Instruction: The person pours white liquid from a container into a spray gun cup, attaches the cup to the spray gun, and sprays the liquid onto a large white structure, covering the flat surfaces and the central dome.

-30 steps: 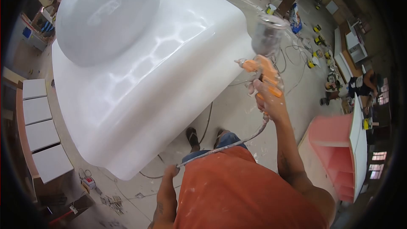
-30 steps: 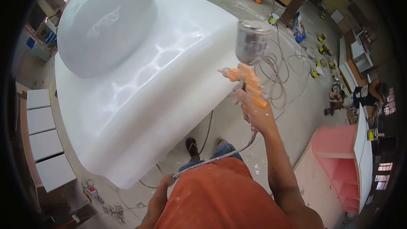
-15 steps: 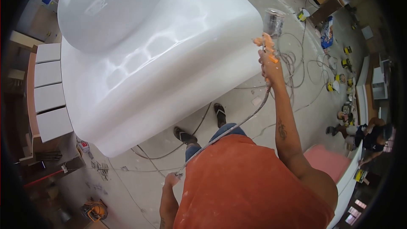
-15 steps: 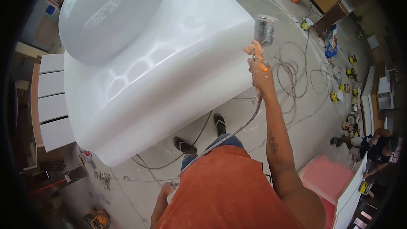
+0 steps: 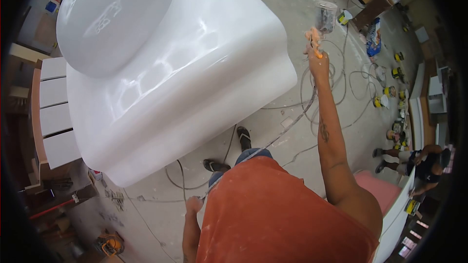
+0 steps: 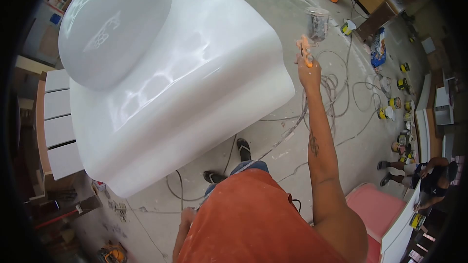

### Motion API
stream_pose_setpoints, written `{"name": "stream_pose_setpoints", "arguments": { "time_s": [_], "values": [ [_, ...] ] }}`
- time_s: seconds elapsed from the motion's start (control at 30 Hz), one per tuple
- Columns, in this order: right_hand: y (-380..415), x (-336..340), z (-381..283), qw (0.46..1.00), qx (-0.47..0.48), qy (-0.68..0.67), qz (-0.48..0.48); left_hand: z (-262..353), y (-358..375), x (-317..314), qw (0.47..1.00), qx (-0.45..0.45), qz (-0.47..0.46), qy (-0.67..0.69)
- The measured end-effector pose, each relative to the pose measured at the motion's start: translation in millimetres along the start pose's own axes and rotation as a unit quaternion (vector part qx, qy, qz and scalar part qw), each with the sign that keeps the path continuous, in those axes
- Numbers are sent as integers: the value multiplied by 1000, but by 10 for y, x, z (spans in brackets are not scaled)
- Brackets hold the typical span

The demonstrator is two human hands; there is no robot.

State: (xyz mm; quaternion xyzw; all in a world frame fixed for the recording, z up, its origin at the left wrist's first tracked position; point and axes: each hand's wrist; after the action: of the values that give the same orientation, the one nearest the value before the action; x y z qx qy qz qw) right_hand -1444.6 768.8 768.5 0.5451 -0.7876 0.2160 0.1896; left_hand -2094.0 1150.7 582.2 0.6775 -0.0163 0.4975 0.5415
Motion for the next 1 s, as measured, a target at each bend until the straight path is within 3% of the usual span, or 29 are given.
{"name": "stream_pose_setpoints", "arguments": {
  "time_s": [0.23,0.3,0.4,0.6,0.7,0.73,0.8,0.93,1.0],
  "values": [
    [527,-49,-9,989,-111,-48,-89,64,173,-59,997,66,25,21],
    [829,-15,-216,963,-148,-96,-201,-82,249,-51,995,89,33,7],
    [1205,-75,-403,931,-194,-135,-279,-302,375,-115,992,115,47,10],
    [1629,-198,-640,877,-189,-174,-405,-433,547,-151,987,151,43,10],
    [1545,-179,-611,877,-176,-155,-420,-441,554,-128,987,149,57,10],
    [1492,-176,-568,877,-176,-155,-420,-417,548,-116,987,145,64,13],
    [1337,-183,-410,925,-154,-150,-314,-317,521,-100,987,140,71,17],
    [809,-136,-20,955,-178,-127,-198,-37,322,-1,989,115,90,35],
    [558,-51,85,985,-99,-92,-105,92,225,58,991,93,91,33]
  ]
}}
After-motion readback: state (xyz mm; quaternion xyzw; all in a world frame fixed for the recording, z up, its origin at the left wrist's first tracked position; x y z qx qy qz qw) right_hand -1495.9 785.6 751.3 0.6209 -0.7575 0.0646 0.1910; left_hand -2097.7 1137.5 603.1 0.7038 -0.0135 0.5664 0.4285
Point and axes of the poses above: each hand's wrist, its own y-axis away from the middle knuckle, its own x-axis out of the back of the hand, z = x × y, and after that the axes turned 6 degrees about z, right-handed
